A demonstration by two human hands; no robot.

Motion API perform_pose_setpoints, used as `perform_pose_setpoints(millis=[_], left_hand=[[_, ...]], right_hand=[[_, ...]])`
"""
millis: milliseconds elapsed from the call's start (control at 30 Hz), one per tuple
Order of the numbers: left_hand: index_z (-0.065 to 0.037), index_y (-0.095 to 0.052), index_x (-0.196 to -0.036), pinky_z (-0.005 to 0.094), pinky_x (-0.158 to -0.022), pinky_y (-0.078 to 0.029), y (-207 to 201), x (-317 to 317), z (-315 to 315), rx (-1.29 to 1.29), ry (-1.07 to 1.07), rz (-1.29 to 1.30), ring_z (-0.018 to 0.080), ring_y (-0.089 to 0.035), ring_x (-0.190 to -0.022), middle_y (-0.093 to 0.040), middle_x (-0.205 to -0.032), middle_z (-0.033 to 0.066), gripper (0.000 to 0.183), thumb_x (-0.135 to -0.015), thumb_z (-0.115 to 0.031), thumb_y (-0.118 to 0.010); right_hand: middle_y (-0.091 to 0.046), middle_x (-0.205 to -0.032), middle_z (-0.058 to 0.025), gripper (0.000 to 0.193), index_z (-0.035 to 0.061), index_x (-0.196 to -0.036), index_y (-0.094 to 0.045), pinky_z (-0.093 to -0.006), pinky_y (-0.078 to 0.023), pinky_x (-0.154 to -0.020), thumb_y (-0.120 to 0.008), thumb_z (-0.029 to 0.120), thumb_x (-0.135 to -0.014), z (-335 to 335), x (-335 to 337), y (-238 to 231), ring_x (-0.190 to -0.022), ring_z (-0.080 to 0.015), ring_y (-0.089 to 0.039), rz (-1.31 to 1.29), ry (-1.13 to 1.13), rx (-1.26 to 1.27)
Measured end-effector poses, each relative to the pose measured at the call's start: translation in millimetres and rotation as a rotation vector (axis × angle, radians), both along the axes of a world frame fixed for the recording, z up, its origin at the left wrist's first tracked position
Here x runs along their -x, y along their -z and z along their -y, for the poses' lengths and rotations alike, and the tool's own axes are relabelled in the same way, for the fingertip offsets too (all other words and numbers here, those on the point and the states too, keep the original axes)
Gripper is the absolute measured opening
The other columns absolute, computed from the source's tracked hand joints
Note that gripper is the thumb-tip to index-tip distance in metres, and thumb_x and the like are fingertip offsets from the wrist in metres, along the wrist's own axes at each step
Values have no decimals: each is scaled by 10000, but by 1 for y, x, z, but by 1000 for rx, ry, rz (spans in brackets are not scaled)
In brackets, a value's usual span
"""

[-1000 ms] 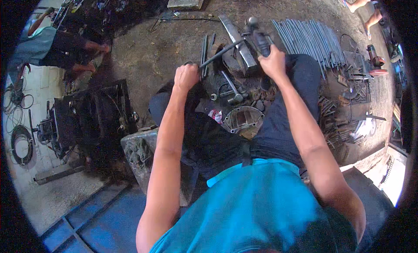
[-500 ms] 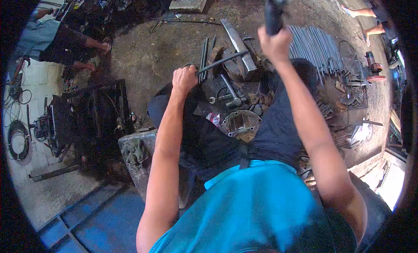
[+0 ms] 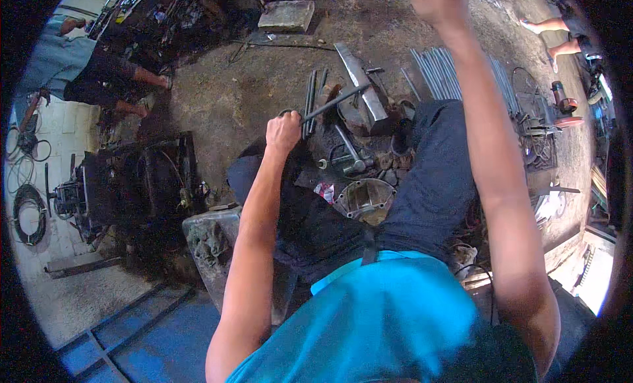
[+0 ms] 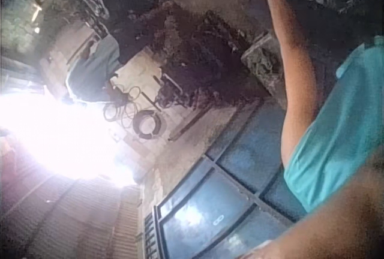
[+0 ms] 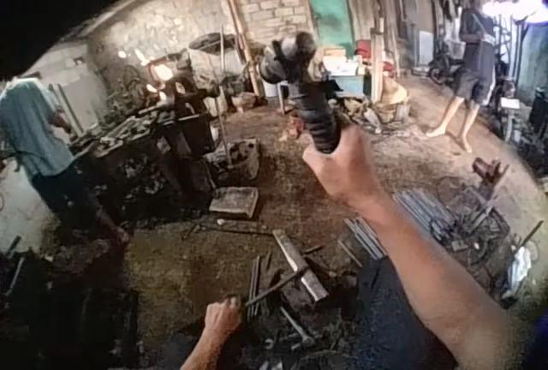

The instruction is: Hammering a metal rod on an anvil to shape or flatten it.

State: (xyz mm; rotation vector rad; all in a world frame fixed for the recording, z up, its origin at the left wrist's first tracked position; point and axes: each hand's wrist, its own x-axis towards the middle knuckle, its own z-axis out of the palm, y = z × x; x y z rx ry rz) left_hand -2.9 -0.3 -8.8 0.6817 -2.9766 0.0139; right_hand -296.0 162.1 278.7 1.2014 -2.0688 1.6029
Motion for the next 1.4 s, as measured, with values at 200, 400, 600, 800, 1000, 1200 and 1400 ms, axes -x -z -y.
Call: perform_pose_setpoints(millis=[200, 400, 600, 800, 1000, 1200, 1400], left_hand=[[-61, -611, -865, 458, -619, -554, 2, -5, 2, 25, 14, 22, 344, -694, -708, -686, -810, 151, 103, -807, -137, -573], [-60, -606, -850, 465, -625, -550, -7, 4, -4, 46, 10, 66, 338, -698, -724, -686, -812, 154, 89, -818, -126, -556], [-74, -584, -826, 458, -607, -546, -4, -11, -7, 55, 28, -1, 334, -686, -683, -669, -767, 136, 79, -814, -152, -586], [-83, -572, -815, 449, -571, -541, -3, -12, -6, 84, 91, -43, 329, -682, -653, -663, -753, 123, 91, -816, -170, -596], [-76, -621, -813, 464, -600, -548, -5, -21, -6, 28, 28, 81, 346, -692, -683, -697, -803, 160, 123, -807, -198, -607], [-59, -632, -806, 486, -654, -545, -23, -13, 3, -4, -191, -57, 388, -685, -715, -694, -801, 185, 253, -788, -310, -662], [-71, -642, -825, 487, -671, -540, -20, -8, 2, -76, -60, -28, 379, -681, -747, -687, -796, 174, 261, -770, -317, -707]], right_hand=[[-680, -838, -227, 298, -5, -976, -633, -495, -516, -708, -696, 167, -741, -40, -38, 194, -791, -440, -655, 164, 100, -189], [-650, -809, -282, 322, -24, -914, -620, -518, -505, -766, -715, 184, -686, -79, -37, 214, -840, -471, -636, 198, 118, -555], [-504, -580, -112, 294, -8, -731, -522, -419, -406, -525, -696, 228, -744, -34, -8, 47, -509, -228, -490, -59, 54, -155], [-642, -675, -180, 330, -44, -883, -625, -440, -507, -607, -710, 247, -752, -20, -15, 118, -613, -298, -645, 56, 49, -4], [-662, -796, -269, 342, -57, -932, -615, -469, -506, -722, -706, 136, -663, -101, -67, 285, -804, -428, -670, 276, 211, -692], [-631, -662, -220, 320, -21, -719, -588, -473, -493, -661, -727, 261, -659, -73, -16, 157, -674, -399, -647, 330, 213, -344], [-446, -483, -42, 300, 26, -584, -463, -392, -345, -414, -661, 174, -754, -40, -17, 43, -390, -170, -412, 245, 148, -98]])
